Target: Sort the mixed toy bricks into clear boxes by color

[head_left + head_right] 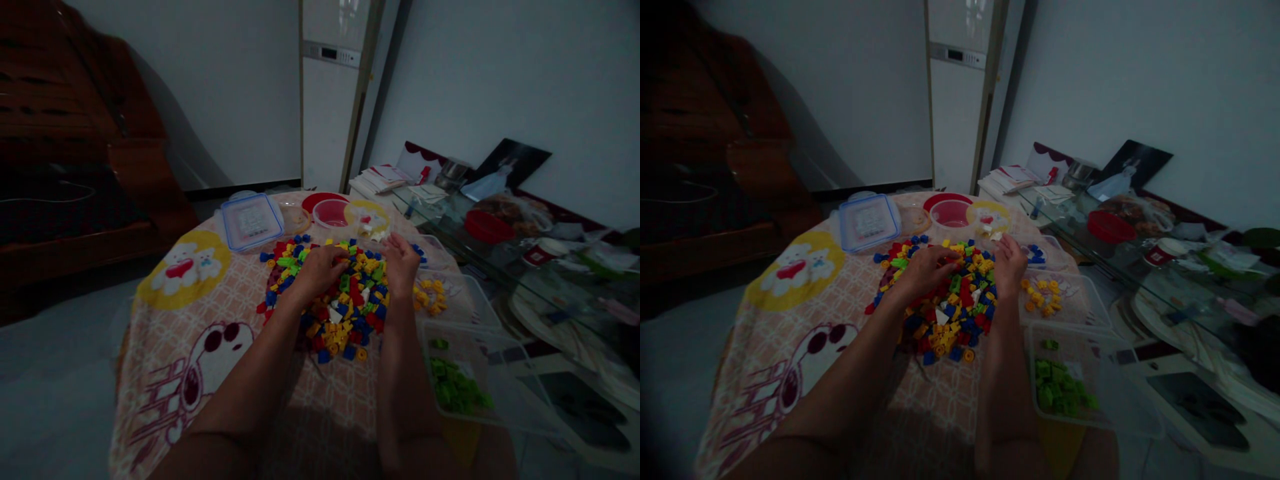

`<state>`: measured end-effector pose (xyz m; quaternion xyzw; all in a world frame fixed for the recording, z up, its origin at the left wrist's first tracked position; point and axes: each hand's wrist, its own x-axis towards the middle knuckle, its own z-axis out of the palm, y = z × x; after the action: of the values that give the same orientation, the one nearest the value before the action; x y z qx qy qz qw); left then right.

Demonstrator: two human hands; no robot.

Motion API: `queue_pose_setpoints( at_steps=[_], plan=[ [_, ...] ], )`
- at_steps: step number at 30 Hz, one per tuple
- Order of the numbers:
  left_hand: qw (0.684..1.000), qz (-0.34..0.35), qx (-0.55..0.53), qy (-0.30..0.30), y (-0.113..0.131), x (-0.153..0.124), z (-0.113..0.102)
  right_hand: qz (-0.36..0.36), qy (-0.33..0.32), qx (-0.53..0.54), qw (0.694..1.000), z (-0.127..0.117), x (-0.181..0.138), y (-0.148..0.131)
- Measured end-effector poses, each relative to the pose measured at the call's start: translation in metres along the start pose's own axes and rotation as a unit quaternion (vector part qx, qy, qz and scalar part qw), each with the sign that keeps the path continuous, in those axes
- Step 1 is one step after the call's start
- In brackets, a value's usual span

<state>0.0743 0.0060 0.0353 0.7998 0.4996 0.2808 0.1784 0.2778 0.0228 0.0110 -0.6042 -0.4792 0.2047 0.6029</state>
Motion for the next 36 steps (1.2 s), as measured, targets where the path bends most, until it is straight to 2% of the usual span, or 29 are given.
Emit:
queue_pose_setpoints(
  at_steps=[4, 8, 12, 15, 18, 25, 31, 36],
  plan=[
    [1.000, -0.002, -0.006, 0.002, -0.002, 0.001, 0.002, 0.029, -0.018, -0.030, 0.999, -0.006, 0.000, 0.000],
    [1.000, 0.026, -0.011, -0.006, 0.005, 0.001, 0.007, 0.075, -0.046, -0.041, 0.995, -0.009, -0.003, -0.004],
    [0.992, 0.097, -0.001, -0.075, 0.022, -0.003, 0.022, 0.076, -0.061, -0.057, 0.994, -0.008, -0.005, -0.006],
    [0.979, 0.153, 0.047, -0.129, 0.033, -0.007, 0.035, 0.089, -0.062, -0.049, 0.993, -0.009, -0.005, -0.008],
    [0.971, 0.167, 0.097, -0.143, 0.038, -0.010, 0.043, 0.108, -0.065, -0.036, 0.991, -0.010, -0.005, -0.010],
    [0.982, 0.128, 0.099, -0.096, 0.029, -0.005, 0.042, 0.114, -0.091, -0.054, 0.988, -0.012, -0.006, -0.015],
    [0.995, 0.053, 0.075, -0.036, 0.009, 0.002, 0.033, 0.095, -0.206, -0.180, 0.957, -0.025, -0.009, -0.020],
    [0.996, 0.068, 0.053, -0.001, 0.008, 0.003, 0.022, 0.053, -0.224, -0.222, 0.947, -0.025, -0.010, -0.022]
  ],
)
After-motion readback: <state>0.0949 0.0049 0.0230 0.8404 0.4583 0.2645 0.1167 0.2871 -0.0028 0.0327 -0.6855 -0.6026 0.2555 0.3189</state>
